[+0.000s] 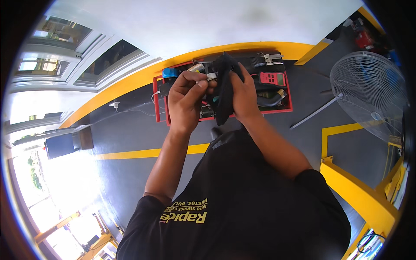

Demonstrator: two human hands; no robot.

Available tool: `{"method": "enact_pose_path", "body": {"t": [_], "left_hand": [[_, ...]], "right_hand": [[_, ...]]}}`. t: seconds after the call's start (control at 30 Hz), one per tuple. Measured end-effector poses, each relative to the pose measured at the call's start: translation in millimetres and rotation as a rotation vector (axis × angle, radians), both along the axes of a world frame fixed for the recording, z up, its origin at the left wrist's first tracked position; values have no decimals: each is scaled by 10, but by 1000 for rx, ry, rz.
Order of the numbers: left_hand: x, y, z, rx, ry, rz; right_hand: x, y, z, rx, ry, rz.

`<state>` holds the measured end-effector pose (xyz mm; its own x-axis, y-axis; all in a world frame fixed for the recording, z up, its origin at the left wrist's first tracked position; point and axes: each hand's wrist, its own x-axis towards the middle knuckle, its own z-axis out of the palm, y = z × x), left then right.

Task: The person wipes various tools and parts on a red tool cart using a black cloth. They handle a black plastic cover, a pressure gauge, a metal rod, a multimeter, and a brake caliper, wiping each item before placing it back on the cart.

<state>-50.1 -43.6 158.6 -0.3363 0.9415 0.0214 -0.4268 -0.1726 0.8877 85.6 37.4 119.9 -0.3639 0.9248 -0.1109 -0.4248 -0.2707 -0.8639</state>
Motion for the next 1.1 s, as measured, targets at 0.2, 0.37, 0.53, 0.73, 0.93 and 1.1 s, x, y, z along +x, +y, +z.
{"method": "enact_pose_path", "body": {"t": [0.2, 0.37, 0.53, 0.73, 0.93, 1.1], "left_hand": [[116, -65, 40, 62, 214, 70], [212, -192, -142, -57, 108, 140], [209, -252, -62, -26, -179, -5], [16, -212, 130, -131, -172, 108], [-55, -229, 114, -225, 21, 151], [254, -154, -1, -366, 410, 264]], "right_hand": [[52, 32, 250, 206, -157, -43], [115, -146, 454, 388, -225, 51], [255, -264, 534, 800, -313, 179], [629, -61, 592, 1072, -460, 257], [1047, 404, 580, 265, 317, -28], [423, 19, 500, 1167, -597, 68]]}}
